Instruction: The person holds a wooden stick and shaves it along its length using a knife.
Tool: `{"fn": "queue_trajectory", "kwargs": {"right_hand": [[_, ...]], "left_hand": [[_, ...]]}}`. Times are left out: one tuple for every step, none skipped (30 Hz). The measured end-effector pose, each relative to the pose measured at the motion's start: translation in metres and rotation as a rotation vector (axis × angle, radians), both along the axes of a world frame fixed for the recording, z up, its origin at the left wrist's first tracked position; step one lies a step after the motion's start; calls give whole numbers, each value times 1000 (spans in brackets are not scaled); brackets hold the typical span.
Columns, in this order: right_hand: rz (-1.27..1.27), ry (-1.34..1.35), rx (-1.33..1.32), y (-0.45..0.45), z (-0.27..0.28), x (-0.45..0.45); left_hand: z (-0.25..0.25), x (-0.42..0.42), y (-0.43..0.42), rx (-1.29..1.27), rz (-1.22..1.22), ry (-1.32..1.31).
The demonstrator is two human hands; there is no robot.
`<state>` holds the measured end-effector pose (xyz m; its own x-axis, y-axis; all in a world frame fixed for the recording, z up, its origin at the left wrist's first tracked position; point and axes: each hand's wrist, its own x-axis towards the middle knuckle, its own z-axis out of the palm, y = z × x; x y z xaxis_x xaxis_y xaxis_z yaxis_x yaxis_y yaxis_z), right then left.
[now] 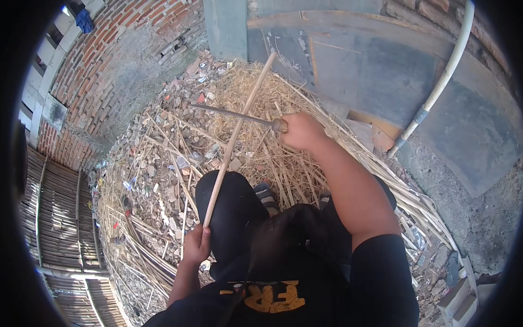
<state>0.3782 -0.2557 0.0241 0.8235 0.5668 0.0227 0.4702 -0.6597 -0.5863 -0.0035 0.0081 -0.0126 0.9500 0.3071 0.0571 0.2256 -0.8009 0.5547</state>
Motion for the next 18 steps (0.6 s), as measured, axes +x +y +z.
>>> {"fn": "queue_trajectory", "kwargs": {"right_hand": [[-14, -29, 10, 1, 0, -2], [-28, -57, 18, 1, -1, -7], [-45, -83, 26, 0, 0, -11], [-37, -106, 27, 0, 2, -14], [-30, -127, 29, 2, 3, -17], [-26, -149, 32, 2, 6, -20], [18, -155, -8, 2, 8, -22], [65, -162, -48, 3, 10, -24], [114, -168, -87, 4, 13, -26], [149, -188, -115, 7, 17, -30], [183, -206, -143, 10, 21, -35], [216, -222, -172, 11, 23, -38], [213, -221, -164, 10, 25, -40], [210, -221, -157, 10, 26, -41], [208, -222, -150, 10, 26, -42], [170, -169, -117, 10, 22, -37], [132, -116, -86, 8, 13, -26], [93, -65, -59, 6, 4, -15]], "left_hand": [[3, 1, -1, -8, 10, 4], [4, 2, -3, -17, 19, 11], [3, 2, -2, -23, 22, 8], [2, 1, -2, -29, 24, 8], [1, 0, -2, -34, 24, 10], [3, 1, -3, -33, 27, 16], [5, 2, -6, -32, 32, 21], [7, 3, -7, -31, 39, 25], [8, 4, -7, -21, 37, 25], [8, 4, -7, -11, 35, 24], [8, 4, -7, -1, 33, 26], [8, 4, -7, -1, 33, 31], [8, 4, -6, -2, 33, 36], [8, 3, -5, -4, 34, 40], [7, 3, -5, 6, 29, 39], [7, 3, -4, 15, 25, 37], [6, 2, -4, 22, 22, 34], [7, 1, -5, 22, 33, 60]]}}
